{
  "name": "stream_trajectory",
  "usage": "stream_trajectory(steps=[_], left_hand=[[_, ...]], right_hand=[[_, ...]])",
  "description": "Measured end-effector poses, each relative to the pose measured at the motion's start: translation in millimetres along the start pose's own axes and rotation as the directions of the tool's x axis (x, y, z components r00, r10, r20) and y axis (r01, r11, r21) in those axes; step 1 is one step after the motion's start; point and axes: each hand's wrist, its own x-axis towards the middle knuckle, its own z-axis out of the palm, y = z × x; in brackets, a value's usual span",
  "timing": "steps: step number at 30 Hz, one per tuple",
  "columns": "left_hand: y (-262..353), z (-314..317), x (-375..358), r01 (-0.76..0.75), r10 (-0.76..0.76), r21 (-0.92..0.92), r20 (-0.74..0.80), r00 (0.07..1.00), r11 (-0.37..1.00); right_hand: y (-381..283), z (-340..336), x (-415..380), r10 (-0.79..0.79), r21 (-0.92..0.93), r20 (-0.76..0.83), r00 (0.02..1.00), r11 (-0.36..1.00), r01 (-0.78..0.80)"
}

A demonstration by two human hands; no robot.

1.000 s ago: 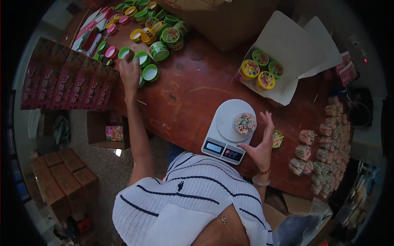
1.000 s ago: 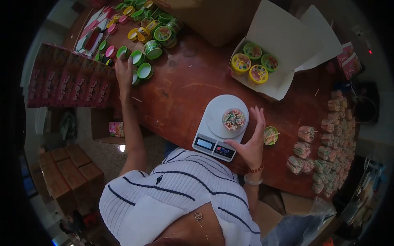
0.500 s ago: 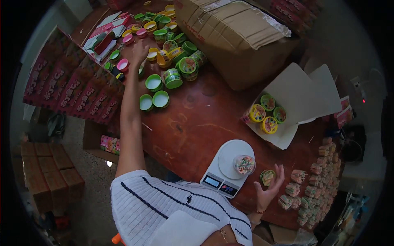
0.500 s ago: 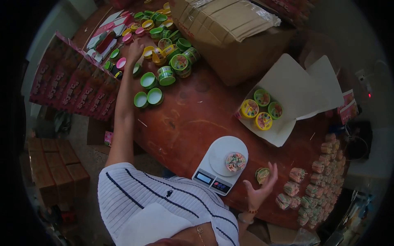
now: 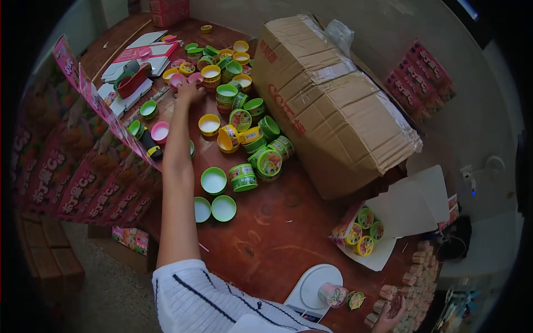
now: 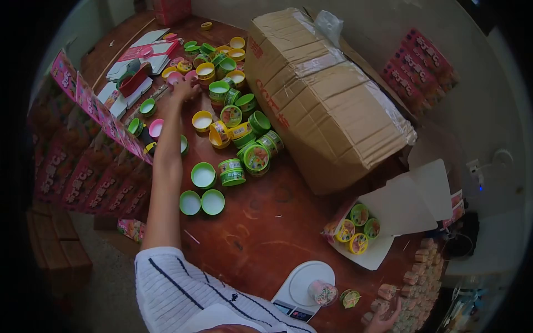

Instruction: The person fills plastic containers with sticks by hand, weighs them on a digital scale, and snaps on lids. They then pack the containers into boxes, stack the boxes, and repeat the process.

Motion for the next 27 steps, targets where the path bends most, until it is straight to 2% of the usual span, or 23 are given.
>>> stream_trajectory(steps=[3, 4, 5, 7, 8, 9, 10, 11, 12, 13, 15, 17, 18, 20, 21, 22, 24, 25, 27], left_hand=[[47, 23, -43, 0.056, -0.057, 0.021, 0.014, 0.998, 0.998], [66, 0, -76, -0.065, 0.042, 0.104, 0.209, 0.977, 0.992], [82, -40, -117, -0.197, 0.119, 0.158, 0.405, 0.907, 0.968], [93, -88, -171, -0.436, 0.405, -0.045, 0.466, 0.786, 0.899], [91, -98, -175, -0.511, 0.47, -0.069, 0.51, 0.72, 0.857], [90, -117, -179, -0.497, 0.525, -0.196, 0.481, 0.702, 0.845], [90, -135, -177, -0.483, 0.578, -0.319, 0.442, 0.686, 0.816], [93, -144, -158, -0.542, 0.585, -0.221, 0.342, 0.736, 0.811], [96, -139, -132, -0.53, 0.553, -0.167, 0.144, 0.821, 0.831], [100, -126, -99, -0.508, 0.503, -0.12, -0.069, 0.862, 0.853], [118, -92, -18, -0.63, 0.473, -0.267, -0.467, 0.747, 0.73], [145, -70, 41, -0.59, 0.561, -0.011, -0.296, 0.773, 0.808], [148, -48, 60, -0.623, 0.647, 0.178, -0.253, 0.719, 0.762], [169, -49, 29, -0.492, 0.515, 0.309, 0.008, 0.857, 0.814], [175, -31, 41, -0.442, 0.436, 0.373, 0.107, 0.894, 0.816], [174, -23, 48, -0.441, 0.437, 0.363, 0.099, 0.894, 0.821], [165, -4, 42, -0.332, 0.324, 0.081, 0.096, 0.941, 0.94], [158, -18, 22, -0.343, 0.328, 0.156, 0.118, 0.937, 0.926], [143, -17, 8, -0.394, 0.367, 0.133, 0.185, 0.911, 0.909]], right_hand=[[3, 18, 17, -0.015, 0.006, 0.039, 0.999, 1.0, 0.015], [6, 22, 19, -0.013, 0.005, 0.054, 0.998, 1.0, 0.013], [12, 24, 19, -0.011, 0.002, 0.07, 0.998, 1.0, 0.01], [18, 32, 21, -0.011, 0.01, 0.091, 0.996, 1.0, 0.01], [21, 35, 21, -0.011, 0.013, 0.099, 0.995, 1.0, 0.01], [23, 37, 23, -0.014, 0.014, 0.104, 0.994, 1.0, 0.013], [25, 40, 25, -0.017, 0.015, 0.105, 0.994, 1.0, 0.015], [25, 41, 27, -0.019, 0.014, 0.104, 0.994, 1.0, 0.017], [25, 42, 28, -0.021, 0.011, 0.1, 0.995, 1.0, 0.02], [24, 44, 31, -0.026, 0.009, 0.091, 0.995, 1.0, 0.025], [20, 51, 38, -0.041, 0.005, 0.071, 0.997, 0.999, 0.041], [14, 59, 45, -0.059, -0.001, 0.041, 0.997, 0.998, 0.059], [11, 63, 50, -0.071, -0.004, 0.022, 0.997, 0.997, 0.072], [3, 71, 64, -0.102, -0.011, -0.011, 0.995, 0.995, 0.102], [0, 72, 71, -0.115, -0.017, -0.023, 0.993, 0.993, 0.115], [-3, 72, 78, -0.125, -0.025, -0.03, 0.992, 0.992, 0.124], [-4, 68, 83, -0.121, -0.042, -0.021, 0.992, 0.992, 0.12], [-3, 68, 81, -0.108, -0.046, -0.01, 0.994, 0.993, 0.108], [2, 71, 69, -0.074, -0.045, 0.012, 0.997, 0.996, 0.075]])
